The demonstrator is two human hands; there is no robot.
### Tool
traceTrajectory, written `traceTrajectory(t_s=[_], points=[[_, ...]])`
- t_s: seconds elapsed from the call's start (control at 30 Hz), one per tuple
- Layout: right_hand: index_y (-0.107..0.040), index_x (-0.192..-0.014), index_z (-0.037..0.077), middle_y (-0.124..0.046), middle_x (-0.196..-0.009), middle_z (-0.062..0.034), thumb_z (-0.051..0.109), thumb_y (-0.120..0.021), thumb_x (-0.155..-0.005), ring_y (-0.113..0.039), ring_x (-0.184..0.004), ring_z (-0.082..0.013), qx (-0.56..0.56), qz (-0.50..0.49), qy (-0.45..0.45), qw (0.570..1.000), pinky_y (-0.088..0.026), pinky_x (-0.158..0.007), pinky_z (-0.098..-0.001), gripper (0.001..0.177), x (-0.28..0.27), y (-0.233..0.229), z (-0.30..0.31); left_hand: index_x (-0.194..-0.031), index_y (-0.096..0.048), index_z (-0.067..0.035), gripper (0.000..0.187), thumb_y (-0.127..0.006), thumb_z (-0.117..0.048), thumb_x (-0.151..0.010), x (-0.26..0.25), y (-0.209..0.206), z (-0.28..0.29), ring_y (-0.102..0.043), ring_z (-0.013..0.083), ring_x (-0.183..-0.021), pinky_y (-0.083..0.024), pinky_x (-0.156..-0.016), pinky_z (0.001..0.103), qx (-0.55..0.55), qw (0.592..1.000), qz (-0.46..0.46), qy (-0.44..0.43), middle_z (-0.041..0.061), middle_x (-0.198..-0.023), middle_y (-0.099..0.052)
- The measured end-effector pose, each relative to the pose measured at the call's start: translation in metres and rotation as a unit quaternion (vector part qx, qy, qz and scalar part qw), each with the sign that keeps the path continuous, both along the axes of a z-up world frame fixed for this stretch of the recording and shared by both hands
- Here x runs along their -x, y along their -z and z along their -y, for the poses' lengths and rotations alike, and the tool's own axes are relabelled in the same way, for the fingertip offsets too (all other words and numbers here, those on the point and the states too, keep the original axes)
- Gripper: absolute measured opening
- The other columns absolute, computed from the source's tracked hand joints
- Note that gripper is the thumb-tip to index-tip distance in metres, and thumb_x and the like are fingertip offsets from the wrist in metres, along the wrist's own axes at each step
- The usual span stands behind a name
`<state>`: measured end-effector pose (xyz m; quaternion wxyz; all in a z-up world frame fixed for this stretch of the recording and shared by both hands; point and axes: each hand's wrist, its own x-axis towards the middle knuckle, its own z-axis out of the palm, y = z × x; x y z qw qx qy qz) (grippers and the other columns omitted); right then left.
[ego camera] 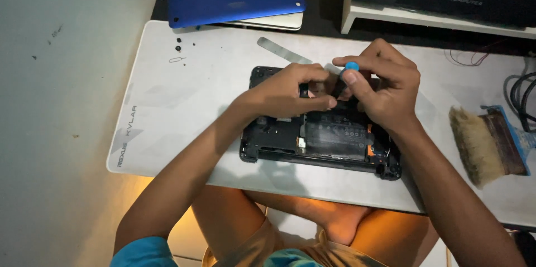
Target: Disassembling a blue laptop by removing screws and prying off the back cover to reveal internal components.
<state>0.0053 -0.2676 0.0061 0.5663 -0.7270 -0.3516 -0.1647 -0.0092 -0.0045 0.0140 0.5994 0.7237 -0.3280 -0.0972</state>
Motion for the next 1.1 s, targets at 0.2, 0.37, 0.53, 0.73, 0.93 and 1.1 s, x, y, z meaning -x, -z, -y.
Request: traceTrajectory(t_s=[0.2,0.37,0.53,0.73,0.93,1.1], points=[[-0.091,-0.127,-0.009,-0.058,-0.083,-0.0140,0.015,-0.083,-0.116,-0.056,-0.064,-0.0181,0.003,0.030,0.003,1.000,-0.052,-0.065,-0.0369,0.027,-0.002,0.001,0.000,-0.104,-0.079,-0.015,0.036,-0.103,-0.039,-0.094,0.000,-0.004,0.010,-0.070,0.0176,-0.092,-0.059,-0.091,0.040,0.027,0.999,0.030,-0.008,0.004,-0.095,-0.077],[-0.091,-0.126,-0.010,-0.058,-0.082,-0.0142,0.016,-0.081,-0.118,-0.055,-0.064,-0.0180,0.006,0.043,0.007,0.999,-0.053,-0.068,-0.0375,0.028,0.000,-0.003,-0.003,-0.115,-0.078,-0.016,0.041,-0.096,-0.050,-0.101,-0.007,0.003,0.001,-0.071,0.0164,-0.095,-0.062,-0.085,0.040,0.024,0.999,-0.019,0.028,0.002,-0.099,-0.076],[-0.090,-0.126,-0.009,-0.058,-0.081,-0.0144,0.013,-0.080,-0.118,-0.057,-0.064,-0.0203,0.006,0.031,-0.010,0.999,-0.052,-0.067,-0.0383,0.026,0.000,-0.002,-0.002,-0.114,-0.086,-0.011,0.035,-0.102,-0.037,-0.096,-0.014,0.011,0.002,-0.076,0.0184,-0.089,-0.064,-0.081,0.042,-0.001,0.999,0.041,0.007,0.009,-0.091,-0.081],[-0.089,-0.122,-0.005,-0.063,-0.080,-0.0133,0.027,-0.096,-0.104,-0.061,-0.066,-0.0242,0.050,0.034,-0.027,0.998,-0.052,-0.067,-0.0398,0.037,0.000,-0.002,-0.001,-0.118,-0.081,-0.016,0.041,-0.102,-0.041,-0.093,-0.005,0.009,0.017,-0.071,0.0174,-0.089,-0.060,-0.083,0.038,0.020,1.000,0.021,-0.011,0.001,-0.090,-0.077],[-0.081,-0.141,-0.011,-0.074,-0.089,-0.0212,-0.006,-0.097,-0.100,-0.069,-0.064,-0.0259,0.083,-0.019,-0.006,0.996,-0.053,-0.059,-0.0349,0.045,0.016,-0.033,-0.013,-0.116,-0.082,-0.013,0.037,-0.074,-0.047,-0.104,-0.011,-0.023,-0.015,-0.067,0.0317,-0.115,-0.049,-0.104,0.049,-0.150,0.980,0.128,0.003,0.011,-0.110,-0.074],[-0.073,-0.152,-0.010,-0.080,-0.100,-0.0215,-0.010,-0.091,-0.098,-0.067,-0.066,-0.0199,0.065,-0.080,-0.020,0.995,-0.054,-0.059,-0.0334,0.057,0.016,-0.032,-0.005,-0.109,-0.087,-0.016,0.021,-0.078,-0.033,-0.099,-0.012,-0.019,-0.026,-0.067,0.0295,-0.110,-0.043,-0.103,0.046,-0.208,0.963,0.166,-0.032,0.009,-0.108,-0.077]])
